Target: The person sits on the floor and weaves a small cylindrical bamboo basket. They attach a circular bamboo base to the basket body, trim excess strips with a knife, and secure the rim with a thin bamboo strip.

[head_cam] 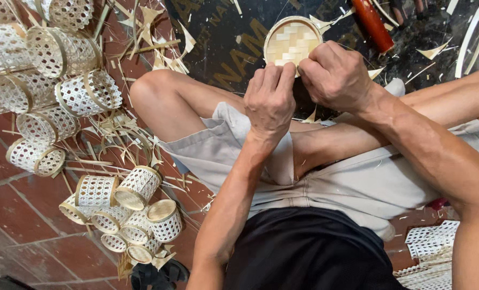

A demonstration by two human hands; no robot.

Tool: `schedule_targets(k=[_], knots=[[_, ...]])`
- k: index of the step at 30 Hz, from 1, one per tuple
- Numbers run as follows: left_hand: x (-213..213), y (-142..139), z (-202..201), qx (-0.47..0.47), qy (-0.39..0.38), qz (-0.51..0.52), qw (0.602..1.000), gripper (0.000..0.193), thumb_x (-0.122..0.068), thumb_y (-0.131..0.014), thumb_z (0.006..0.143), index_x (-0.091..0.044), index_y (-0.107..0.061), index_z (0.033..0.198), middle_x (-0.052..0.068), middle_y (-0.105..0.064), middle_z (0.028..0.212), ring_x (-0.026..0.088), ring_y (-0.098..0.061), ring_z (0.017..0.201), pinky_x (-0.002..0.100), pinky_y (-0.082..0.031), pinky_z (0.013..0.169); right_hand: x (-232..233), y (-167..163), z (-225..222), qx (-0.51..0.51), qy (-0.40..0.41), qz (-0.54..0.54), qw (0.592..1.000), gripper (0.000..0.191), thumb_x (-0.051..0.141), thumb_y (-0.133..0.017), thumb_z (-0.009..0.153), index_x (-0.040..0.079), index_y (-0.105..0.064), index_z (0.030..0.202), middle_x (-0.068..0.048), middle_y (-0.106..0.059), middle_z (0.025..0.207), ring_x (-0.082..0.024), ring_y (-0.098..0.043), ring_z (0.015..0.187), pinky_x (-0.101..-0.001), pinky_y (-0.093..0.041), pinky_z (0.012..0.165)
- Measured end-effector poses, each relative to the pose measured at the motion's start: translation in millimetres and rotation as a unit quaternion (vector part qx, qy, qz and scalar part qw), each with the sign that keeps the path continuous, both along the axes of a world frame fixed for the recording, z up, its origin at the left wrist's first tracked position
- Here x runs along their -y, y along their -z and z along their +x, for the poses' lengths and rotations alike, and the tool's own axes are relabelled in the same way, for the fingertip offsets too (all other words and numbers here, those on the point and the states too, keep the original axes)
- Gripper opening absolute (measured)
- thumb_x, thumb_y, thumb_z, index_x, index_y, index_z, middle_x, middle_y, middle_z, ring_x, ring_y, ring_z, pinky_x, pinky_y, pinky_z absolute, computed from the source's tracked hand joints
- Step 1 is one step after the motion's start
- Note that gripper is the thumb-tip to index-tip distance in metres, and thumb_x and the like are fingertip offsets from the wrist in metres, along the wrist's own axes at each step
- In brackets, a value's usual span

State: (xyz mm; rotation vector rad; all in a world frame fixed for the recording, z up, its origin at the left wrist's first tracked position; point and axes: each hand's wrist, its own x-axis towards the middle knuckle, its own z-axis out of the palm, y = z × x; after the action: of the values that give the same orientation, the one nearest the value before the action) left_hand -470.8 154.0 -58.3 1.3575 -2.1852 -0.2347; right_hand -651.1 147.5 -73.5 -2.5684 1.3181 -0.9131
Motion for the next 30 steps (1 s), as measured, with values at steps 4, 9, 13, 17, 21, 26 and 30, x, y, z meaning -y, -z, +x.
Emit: schedule_targets(k=[4,9,13,17,21,26,30], knots=[[-1.8,4.5,3.5,0.003,0.001,0.012,1.000,0.025,-0.002,-0.064,0.092,-0.009,-0.065,0.115,0.007,-0.062,0.104,0.024,-0.059,0.091,0.038,-0.052,0.081,0.7,-1.3,-1.4,-0.005,-0.004,-0.003,1.000,0.018,-0.002,-0.076,0.084,0.000,-0.064,0.096,-0.011,-0.054,0.086,-0.026,-0.058,0.071,-0.0361,-0.048,0.058],[-2.0,7.0,9.9,-0.010,0.012,0.006,1.000,0.031,-0.003,-0.063,0.092,-0.011,-0.065,0.121,0.008,-0.063,0.112,0.024,-0.060,0.094,0.038,-0.050,0.080,6.4,0.5,-8.7,0.033,-0.046,-0.003,0.998,0.018,-0.002,-0.079,0.088,-0.001,-0.065,0.099,-0.010,-0.059,0.089,-0.026,-0.061,0.074,-0.0357,-0.050,0.059],[0.6,3.3,13.3,0.009,0.044,0.003,0.999,0.036,-0.004,-0.064,0.090,-0.015,-0.067,0.125,0.002,-0.058,0.098,0.023,-0.058,0.091,0.039,-0.049,0.079,7.5,2.6,-11.4,0.046,-0.057,-0.008,0.997,0.019,-0.003,-0.081,0.089,-0.001,-0.065,0.099,-0.010,-0.060,0.090,-0.025,-0.062,0.074,-0.0350,-0.050,0.057],[4.1,-1.2,16.3,0.021,0.066,0.024,0.997,0.038,-0.006,-0.065,0.090,-0.017,-0.066,0.127,0.001,-0.056,0.094,0.022,-0.057,0.091,0.037,-0.048,0.076,6.4,3.1,-12.7,0.054,-0.059,0.002,0.997,0.019,-0.003,-0.080,0.088,-0.001,-0.065,0.100,-0.010,-0.060,0.092,-0.025,-0.063,0.077,-0.0347,-0.051,0.059],[3.3,-3.6,16.3,0.028,0.066,0.012,0.997,0.039,-0.005,-0.064,0.091,-0.018,-0.066,0.127,0.000,-0.056,0.095,0.021,-0.057,0.091,0.037,-0.048,0.075,6.8,2.6,-15.1,0.043,-0.068,-0.003,0.997,0.019,-0.001,-0.079,0.088,0.000,-0.066,0.101,-0.009,-0.062,0.094,-0.025,-0.064,0.079,-0.0340,-0.052,0.060],[1.0,-3.2,14.3,0.041,0.062,0.008,0.997,0.037,-0.007,-0.064,0.091,-0.018,-0.067,0.126,0.001,-0.057,0.095,0.021,-0.058,0.092,0.037,-0.048,0.076,6.3,2.1,-15.7,0.042,-0.065,-0.005,0.997,0.019,-0.001,-0.078,0.086,0.001,-0.066,0.101,-0.008,-0.062,0.093,-0.025,-0.064,0.078,-0.0345,-0.051,0.059],[-2.2,0.6,7.6,0.057,0.037,-0.025,0.997,0.035,-0.006,-0.065,0.091,-0.014,-0.068,0.126,0.002,-0.061,0.098,0.022,-0.062,0.094,0.036,-0.049,0.075,3.6,2.4,-12.0,0.043,-0.047,-0.005,0.998,0.020,-0.003,-0.077,0.084,0.000,-0.066,0.101,-0.009,-0.061,0.091,-0.025,-0.064,0.077,-0.0349,-0.050,0.057]])
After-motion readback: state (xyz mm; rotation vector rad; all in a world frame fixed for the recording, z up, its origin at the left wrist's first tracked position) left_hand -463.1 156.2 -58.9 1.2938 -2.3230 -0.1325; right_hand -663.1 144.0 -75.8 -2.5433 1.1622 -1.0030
